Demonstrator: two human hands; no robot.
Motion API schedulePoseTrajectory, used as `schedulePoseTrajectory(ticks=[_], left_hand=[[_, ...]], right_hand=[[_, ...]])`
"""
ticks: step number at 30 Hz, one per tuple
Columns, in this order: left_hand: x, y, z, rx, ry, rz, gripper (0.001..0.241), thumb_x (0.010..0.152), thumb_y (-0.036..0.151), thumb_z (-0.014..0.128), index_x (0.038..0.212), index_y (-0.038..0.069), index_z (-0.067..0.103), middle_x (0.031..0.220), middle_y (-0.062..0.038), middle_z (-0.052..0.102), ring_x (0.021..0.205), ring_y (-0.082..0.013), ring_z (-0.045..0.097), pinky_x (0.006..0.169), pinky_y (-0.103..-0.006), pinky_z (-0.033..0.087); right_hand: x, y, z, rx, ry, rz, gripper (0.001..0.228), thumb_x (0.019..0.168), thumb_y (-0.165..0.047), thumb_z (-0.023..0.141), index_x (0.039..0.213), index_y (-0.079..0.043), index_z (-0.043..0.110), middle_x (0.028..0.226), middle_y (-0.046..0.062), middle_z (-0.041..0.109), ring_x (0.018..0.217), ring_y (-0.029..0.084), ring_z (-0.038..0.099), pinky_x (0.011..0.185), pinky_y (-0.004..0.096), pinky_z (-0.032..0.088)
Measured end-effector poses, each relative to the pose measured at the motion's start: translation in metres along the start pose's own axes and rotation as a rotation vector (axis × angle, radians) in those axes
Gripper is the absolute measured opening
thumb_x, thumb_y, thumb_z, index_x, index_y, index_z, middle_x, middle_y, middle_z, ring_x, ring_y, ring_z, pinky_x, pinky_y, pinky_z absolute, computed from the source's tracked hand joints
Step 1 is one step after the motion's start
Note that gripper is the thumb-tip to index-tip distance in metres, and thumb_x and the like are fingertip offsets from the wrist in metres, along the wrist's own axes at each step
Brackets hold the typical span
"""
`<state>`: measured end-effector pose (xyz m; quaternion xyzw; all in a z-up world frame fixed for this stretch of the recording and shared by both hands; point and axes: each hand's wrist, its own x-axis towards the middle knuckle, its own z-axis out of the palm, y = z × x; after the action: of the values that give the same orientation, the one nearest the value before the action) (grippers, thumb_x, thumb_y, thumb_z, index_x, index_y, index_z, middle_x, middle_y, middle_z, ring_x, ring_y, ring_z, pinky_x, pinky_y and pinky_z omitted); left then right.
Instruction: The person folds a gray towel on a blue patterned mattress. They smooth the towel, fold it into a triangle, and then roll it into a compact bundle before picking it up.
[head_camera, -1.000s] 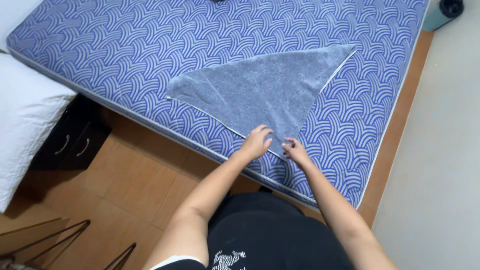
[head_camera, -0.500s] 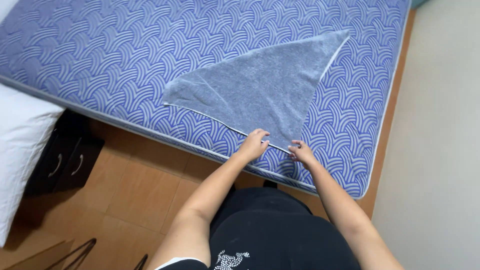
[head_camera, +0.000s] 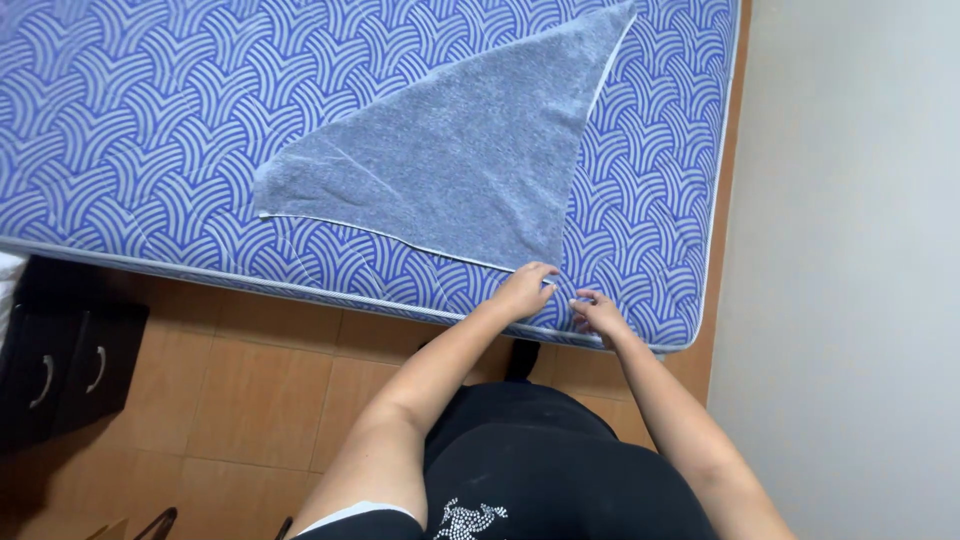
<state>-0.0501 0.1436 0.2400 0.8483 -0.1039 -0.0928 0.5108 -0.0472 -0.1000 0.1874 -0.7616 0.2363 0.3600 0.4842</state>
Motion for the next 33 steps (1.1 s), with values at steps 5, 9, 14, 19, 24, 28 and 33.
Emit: schedulePoseTrajectory(ticks=[5,9,14,19,24,28,33], left_hand=[[0.014,-0.013,-0.006,0.084,0.075,-0.033,0.035,0.09,0.019,0.067,0.122,0.006,0.067,0.124,-0.019,0.068,0.12,-0.0375,0.062,0.103,-0.0448,0.048],[0.02,-0.002,-0.007,0.143,0.15,-0.112,0.036,0.091,0.02,0.067,0.123,0.005,0.068,0.122,-0.02,0.07,0.117,-0.0374,0.064,0.102,-0.0454,0.049],[0.033,0.02,-0.014,0.144,0.293,-0.162,0.035,0.091,0.02,0.067,0.122,0.004,0.068,0.12,-0.02,0.071,0.114,-0.0368,0.067,0.099,-0.0448,0.052],[0.016,0.025,-0.051,0.119,0.403,-0.26,0.035,0.092,0.021,0.067,0.122,0.004,0.068,0.119,-0.019,0.072,0.11,-0.0348,0.069,0.094,-0.0426,0.055],[0.012,-0.024,-0.104,0.148,0.542,-0.274,0.034,0.09,0.02,0.069,0.121,0.005,0.069,0.116,-0.019,0.073,0.102,-0.0331,0.071,0.09,-0.0416,0.056],[0.03,-0.071,-0.155,0.152,0.528,-0.29,0.034,0.09,0.021,0.07,0.12,0.005,0.07,0.114,-0.018,0.073,0.1,-0.0325,0.072,0.09,-0.0412,0.056],[0.052,-0.167,-0.229,0.148,0.478,-0.299,0.035,0.09,0.022,0.071,0.119,0.003,0.071,0.114,-0.019,0.074,0.105,-0.0329,0.072,0.094,-0.0409,0.056]], right_hand=[[0.039,-0.021,-0.015,0.006,-0.113,-0.004,0.054,0.092,-0.024,0.072,0.141,-0.009,0.055,0.092,0.007,0.068,0.074,0.014,0.063,0.06,0.028,0.051],[0.059,-0.057,-0.016,0.04,-0.244,-0.064,0.053,0.092,-0.018,0.069,0.142,-0.006,0.054,0.097,0.007,0.072,0.075,0.014,0.066,0.061,0.028,0.053],[0.098,-0.095,-0.01,0.033,-0.389,-0.099,0.052,0.096,-0.022,0.067,0.142,-0.006,0.052,0.103,0.006,0.069,0.078,0.013,0.065,0.062,0.028,0.053],[0.146,-0.114,0.021,0.086,-0.476,-0.092,0.046,0.097,-0.026,0.064,0.139,-0.009,0.055,0.107,0.006,0.069,0.081,0.013,0.066,0.064,0.028,0.054],[0.13,-0.161,0.061,0.155,-0.567,-0.125,0.044,0.098,-0.029,0.062,0.137,-0.011,0.054,0.108,0.006,0.068,0.083,0.015,0.067,0.066,0.029,0.054],[0.135,-0.183,0.1,0.207,-0.554,-0.127,0.044,0.098,-0.03,0.064,0.137,-0.014,0.054,0.108,0.006,0.068,0.083,0.016,0.066,0.067,0.029,0.054],[0.133,-0.222,0.181,0.343,-0.425,-0.083,0.038,0.098,-0.036,0.065,0.129,-0.014,0.059,0.104,0.002,0.071,0.081,0.012,0.067,0.065,0.028,0.056]])
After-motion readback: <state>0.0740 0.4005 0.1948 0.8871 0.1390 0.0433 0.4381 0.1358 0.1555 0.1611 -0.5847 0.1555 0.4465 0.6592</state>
